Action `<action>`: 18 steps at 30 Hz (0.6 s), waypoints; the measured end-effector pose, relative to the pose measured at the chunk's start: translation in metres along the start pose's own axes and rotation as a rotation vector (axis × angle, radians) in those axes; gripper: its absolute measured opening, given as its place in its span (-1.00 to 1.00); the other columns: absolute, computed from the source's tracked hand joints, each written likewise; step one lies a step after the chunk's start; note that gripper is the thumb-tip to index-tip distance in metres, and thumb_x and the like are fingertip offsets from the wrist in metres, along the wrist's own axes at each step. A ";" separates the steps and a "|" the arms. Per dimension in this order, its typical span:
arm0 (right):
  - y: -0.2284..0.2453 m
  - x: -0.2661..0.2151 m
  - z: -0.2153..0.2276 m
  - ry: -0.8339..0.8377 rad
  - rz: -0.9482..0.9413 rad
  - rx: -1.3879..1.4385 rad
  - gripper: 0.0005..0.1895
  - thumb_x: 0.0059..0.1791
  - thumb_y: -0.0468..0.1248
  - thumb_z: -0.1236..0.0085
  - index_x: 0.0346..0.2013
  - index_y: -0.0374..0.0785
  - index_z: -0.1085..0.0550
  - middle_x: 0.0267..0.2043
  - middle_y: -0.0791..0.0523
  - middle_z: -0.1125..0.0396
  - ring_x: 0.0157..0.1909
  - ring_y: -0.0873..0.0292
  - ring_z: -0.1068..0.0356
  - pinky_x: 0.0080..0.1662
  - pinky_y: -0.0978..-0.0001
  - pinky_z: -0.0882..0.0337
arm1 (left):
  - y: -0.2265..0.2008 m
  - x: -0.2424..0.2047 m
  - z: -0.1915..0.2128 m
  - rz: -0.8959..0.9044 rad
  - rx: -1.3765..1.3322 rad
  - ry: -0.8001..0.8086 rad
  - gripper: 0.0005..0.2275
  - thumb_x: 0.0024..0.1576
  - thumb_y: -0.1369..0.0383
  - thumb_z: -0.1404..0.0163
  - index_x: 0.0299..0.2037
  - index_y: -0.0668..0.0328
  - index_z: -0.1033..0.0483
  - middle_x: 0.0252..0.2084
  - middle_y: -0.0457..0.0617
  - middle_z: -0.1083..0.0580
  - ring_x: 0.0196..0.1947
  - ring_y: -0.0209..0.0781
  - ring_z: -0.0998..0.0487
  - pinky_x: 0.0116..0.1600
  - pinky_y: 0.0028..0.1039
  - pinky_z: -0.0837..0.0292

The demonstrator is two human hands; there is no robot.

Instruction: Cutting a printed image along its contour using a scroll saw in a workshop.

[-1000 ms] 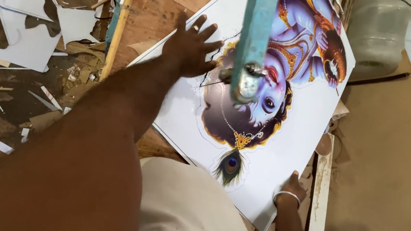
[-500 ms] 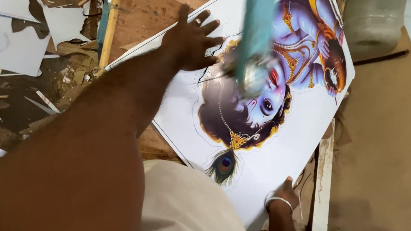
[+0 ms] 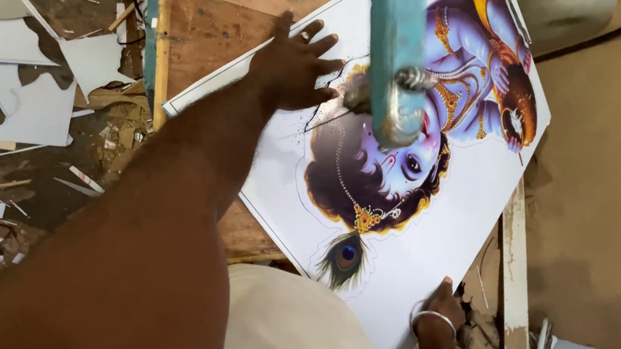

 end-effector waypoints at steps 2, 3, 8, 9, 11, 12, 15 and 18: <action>-0.009 0.009 -0.002 0.015 0.004 -0.016 -0.17 0.15 0.27 0.02 -0.16 -0.63 -0.48 -0.23 -0.14 -0.45 -0.21 -0.08 -0.42 -0.10 0.08 -0.39 | 0.000 -0.001 0.003 -0.002 -0.029 0.008 -0.48 0.23 -0.19 0.18 0.37 -0.37 -0.34 0.55 -0.10 -0.10 0.56 -0.01 0.05 0.49 0.26 0.38; -0.010 0.008 -0.003 0.014 0.000 -0.015 -0.17 0.15 0.27 0.02 -0.16 -0.63 -0.48 -0.23 -0.14 -0.45 -0.21 -0.08 -0.42 -0.10 0.08 -0.39 | 0.001 0.003 0.001 -0.006 -0.029 0.010 -0.48 0.23 -0.19 0.18 0.37 -0.37 -0.34 0.55 -0.10 -0.10 0.56 -0.01 0.05 0.49 0.26 0.38; -0.019 0.002 -0.007 -0.061 -0.056 0.167 -0.28 0.09 0.19 -0.14 -0.17 -0.59 -0.49 -0.28 -0.02 -0.42 -0.27 0.02 -0.35 -0.14 0.11 -0.36 | 0.003 0.009 -0.003 -0.019 -0.068 0.010 -0.46 0.19 -0.21 0.18 0.35 -0.36 -0.34 0.52 -0.09 -0.09 0.53 -0.01 0.07 0.46 0.26 0.45; -0.021 -0.001 -0.006 -0.061 -0.063 0.168 -0.28 0.09 0.19 -0.14 -0.17 -0.59 -0.49 -0.28 -0.02 -0.42 -0.27 0.02 -0.35 -0.14 0.11 -0.36 | 0.003 0.009 -0.003 -0.024 -0.066 0.014 -0.46 0.19 -0.21 0.18 0.35 -0.36 -0.34 0.52 -0.09 -0.09 0.53 -0.01 0.07 0.46 0.26 0.45; -0.022 -0.007 -0.003 -0.045 -0.033 0.132 -0.26 0.11 0.19 -0.14 -0.20 -0.61 -0.51 -0.27 -0.06 -0.42 -0.27 0.00 -0.36 -0.12 0.12 -0.35 | 0.004 0.010 -0.001 -0.029 -0.076 0.021 -0.47 0.20 -0.21 0.16 0.35 -0.35 -0.35 0.53 -0.10 -0.10 0.54 -0.02 0.07 0.48 0.26 0.44; -0.016 -0.020 -0.002 -0.046 -0.039 0.134 -0.26 0.11 0.19 -0.14 -0.20 -0.61 -0.51 -0.27 -0.06 -0.42 -0.27 0.00 -0.36 -0.12 0.12 -0.35 | 0.005 0.012 -0.002 -0.034 -0.074 0.024 -0.47 0.20 -0.21 0.16 0.35 -0.35 -0.35 0.53 -0.10 -0.10 0.54 -0.02 0.07 0.48 0.26 0.44; -0.019 -0.029 -0.001 -0.077 -0.173 0.203 -0.27 0.07 0.21 -0.17 -0.19 -0.56 -0.51 -0.25 -0.07 -0.41 -0.28 0.01 -0.34 -0.13 0.10 -0.37 | 0.004 0.017 -0.004 -0.044 -0.082 0.029 -0.47 0.20 -0.19 0.14 0.35 -0.33 -0.35 0.53 -0.11 -0.10 0.54 -0.02 0.06 0.48 0.26 0.43; -0.038 -0.007 -0.006 -0.090 -0.148 0.270 -0.26 0.04 0.21 -0.22 -0.18 -0.58 -0.51 -0.19 -0.04 -0.46 -0.24 0.02 -0.36 -0.10 0.16 -0.37 | 0.004 0.018 0.001 -0.047 -0.078 0.051 -0.48 0.19 -0.16 0.11 0.34 -0.35 -0.36 0.53 -0.15 -0.10 0.54 -0.05 0.06 0.49 0.24 0.42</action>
Point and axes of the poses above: each hand's wrist, its own x-axis towards the middle knuckle, its own z-axis out of the back of the hand, y = z × x, the point moved 2 cm from there along x, towards the middle knuckle
